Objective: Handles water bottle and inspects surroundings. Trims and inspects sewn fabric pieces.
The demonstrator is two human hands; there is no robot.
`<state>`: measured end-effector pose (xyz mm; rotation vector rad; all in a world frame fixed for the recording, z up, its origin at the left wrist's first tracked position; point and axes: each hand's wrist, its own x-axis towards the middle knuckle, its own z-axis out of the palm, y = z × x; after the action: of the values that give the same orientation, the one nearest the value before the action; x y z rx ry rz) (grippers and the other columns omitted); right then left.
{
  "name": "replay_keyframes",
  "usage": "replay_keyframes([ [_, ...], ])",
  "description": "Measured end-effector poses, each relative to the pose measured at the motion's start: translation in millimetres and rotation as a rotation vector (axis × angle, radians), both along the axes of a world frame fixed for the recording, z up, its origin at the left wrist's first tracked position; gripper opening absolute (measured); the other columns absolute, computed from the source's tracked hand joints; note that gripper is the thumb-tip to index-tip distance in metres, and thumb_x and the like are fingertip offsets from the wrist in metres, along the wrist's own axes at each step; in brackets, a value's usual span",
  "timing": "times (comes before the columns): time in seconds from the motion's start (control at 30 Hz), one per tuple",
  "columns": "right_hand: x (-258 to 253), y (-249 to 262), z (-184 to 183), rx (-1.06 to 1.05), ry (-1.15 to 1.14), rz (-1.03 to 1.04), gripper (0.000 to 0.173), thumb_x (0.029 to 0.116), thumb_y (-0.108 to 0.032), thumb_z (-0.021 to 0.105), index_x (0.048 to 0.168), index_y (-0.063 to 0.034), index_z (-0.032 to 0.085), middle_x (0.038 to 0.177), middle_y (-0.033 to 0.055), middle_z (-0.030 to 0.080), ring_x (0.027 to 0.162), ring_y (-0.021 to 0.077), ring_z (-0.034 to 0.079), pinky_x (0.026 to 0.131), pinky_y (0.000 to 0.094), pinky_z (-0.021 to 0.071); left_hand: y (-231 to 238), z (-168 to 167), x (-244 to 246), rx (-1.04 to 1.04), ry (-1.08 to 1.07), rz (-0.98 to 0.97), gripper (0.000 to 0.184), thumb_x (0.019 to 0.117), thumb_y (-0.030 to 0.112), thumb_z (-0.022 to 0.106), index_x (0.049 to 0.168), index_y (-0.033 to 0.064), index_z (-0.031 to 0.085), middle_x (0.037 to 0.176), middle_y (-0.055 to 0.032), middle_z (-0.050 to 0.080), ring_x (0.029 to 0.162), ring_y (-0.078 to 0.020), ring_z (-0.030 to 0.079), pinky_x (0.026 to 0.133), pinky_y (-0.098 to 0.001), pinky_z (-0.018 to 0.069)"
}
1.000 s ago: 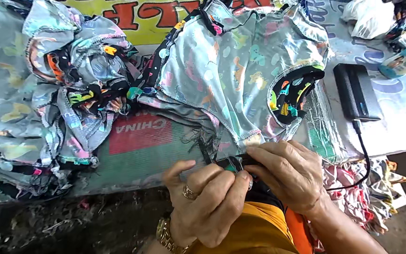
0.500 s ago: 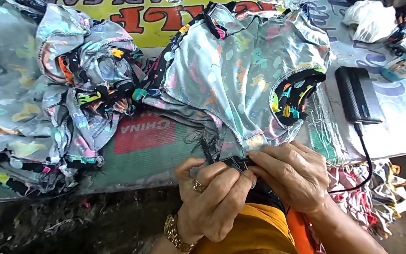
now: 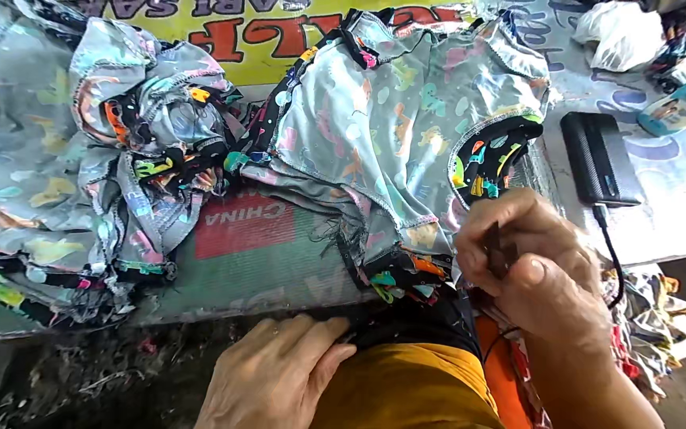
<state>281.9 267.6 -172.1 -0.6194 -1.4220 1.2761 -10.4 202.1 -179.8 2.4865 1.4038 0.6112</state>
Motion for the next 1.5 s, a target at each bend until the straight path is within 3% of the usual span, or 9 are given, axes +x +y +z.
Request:
replay_keyframes([
  [0.1, -19, 9, -2, -0.029, -0.021, 0.002, 0.029, 0.1011, -0.043, 0.061, 0.114, -0.0175, 0.064, 0.087, -0.0067, 0.061, 0.064, -0.0021, 0.051, 0.054, 0.0132, 0.0432, 21, 7, 40, 0.093, -0.404, 0.080, 0.028, 0.1068, 0.035, 0.054, 0.107, 0.0101, 0.068, 0.089, -0.0008, 0.067, 0.080, -0.0015, 0.063, 0.071, -0.0159, 0.0519],
  [0.2, -30, 15, -11, -0.041, -0.078, -0.024, 0.028, 0.1018, -0.042, 0.061, 0.111, -0.0153, 0.062, 0.082, -0.0072, 0.059, 0.059, -0.0026, 0.047, 0.051, 0.0131, 0.0401, 48, 0, 71, 0.175, -0.278, 0.145, 0.035, 0.0988, 0.039, 0.067, 0.106, 0.0050, 0.066, 0.085, -0.0054, 0.063, 0.069, -0.0119, 0.059, 0.059, -0.0262, 0.0484],
  [0.3, -27, 15, -15, -0.039, -0.150, -0.046, 0.027, 0.1011, -0.037, 0.063, 0.111, -0.0115, 0.061, 0.076, -0.0070, 0.056, 0.059, -0.0017, 0.048, 0.052, 0.0139, 0.0416, 59, -9, 79, 0.182, -0.117, 0.121, 0.027, 0.1018, 0.034, 0.060, 0.097, 0.0088, 0.068, 0.082, -0.0046, 0.060, 0.065, -0.0177, 0.060, 0.052, -0.0324, 0.0467],
  [0.5, -29, 15, -15, 0.050, -0.291, -0.032, 0.005, 0.0942, -0.001, 0.066, 0.098, -0.0036, 0.066, 0.083, 0.0003, 0.065, 0.069, 0.0033, 0.062, 0.060, 0.0161, 0.0536, 57, -6, 62, 0.046, -0.360, 0.055, 0.015, 0.0998, 0.023, 0.066, 0.098, 0.0124, 0.076, 0.091, 0.0043, 0.072, 0.086, -0.0008, 0.066, 0.076, -0.0203, 0.0529],
  [0.87, -36, 11, -20, 0.248, -0.521, -0.123, 0.014, 0.0900, -0.005, 0.074, 0.103, -0.0040, 0.071, 0.093, 0.0010, 0.064, 0.079, 0.0036, 0.063, 0.067, 0.0175, 0.0560, 50, -16, 69, 0.205, -0.417, 0.075, 0.023, 0.1075, 0.021, 0.053, 0.097, 0.0047, 0.066, 0.087, -0.0041, 0.068, 0.083, -0.0065, 0.064, 0.076, -0.0214, 0.0497],
  [1.0, -40, 9, -27, 0.401, -0.592, -0.258, 0.009, 0.0914, -0.001, 0.065, 0.097, -0.0015, 0.073, 0.088, 0.0036, 0.066, 0.078, 0.0045, 0.063, 0.067, 0.0168, 0.0532, 52, -27, 71, 0.182, -0.538, 0.058, 0.024, 0.1046, 0.029, 0.060, 0.106, 0.0058, 0.059, 0.101, -0.0039, 0.065, 0.095, -0.0048, 0.064, 0.084, -0.0190, 0.0537],
  [1.23, -35, 7, -25, 0.122, -0.403, -0.197, 0.008, 0.1016, -0.008, 0.059, 0.097, -0.0041, 0.065, 0.073, -0.0017, 0.066, 0.052, -0.0002, 0.055, 0.046, 0.0142, 0.0477, 52, -31, 72, 0.053, -0.643, 0.074, 0.010, 0.0995, 0.015, 0.067, 0.106, 0.0075, 0.066, 0.098, 0.0014, 0.068, 0.092, -0.0021, 0.065, 0.084, -0.0183, 0.0547],
  [1.37, -35, 8, -23, 0.067, -0.319, -0.187, 0.006, 0.1011, -0.006, 0.059, 0.098, -0.0040, 0.064, 0.071, -0.0015, 0.065, 0.051, -0.0004, 0.055, 0.046, 0.0134, 0.0474, 53, -29, 71, 0.078, -0.639, 0.047, 0.009, 0.0990, 0.016, 0.066, 0.103, 0.0085, 0.067, 0.102, 0.0008, 0.067, 0.095, -0.0041, 0.063, 0.083, -0.0208, 0.0537],
  [1.5, -33, 9, -22, 0.091, -0.300, -0.139, 0.005, 0.0985, -0.005, 0.062, 0.097, -0.0026, 0.066, 0.078, -0.0008, 0.060, 0.058, 0.0005, 0.054, 0.052, 0.0138, 0.0496, 56, -15, 79, 0.102, -0.561, 0.030, 0.025, 0.0990, 0.024, 0.069, 0.118, 0.0091, 0.061, 0.113, -0.0018, 0.065, 0.104, -0.0070, 0.062, 0.088, -0.0240, 0.0522],
])
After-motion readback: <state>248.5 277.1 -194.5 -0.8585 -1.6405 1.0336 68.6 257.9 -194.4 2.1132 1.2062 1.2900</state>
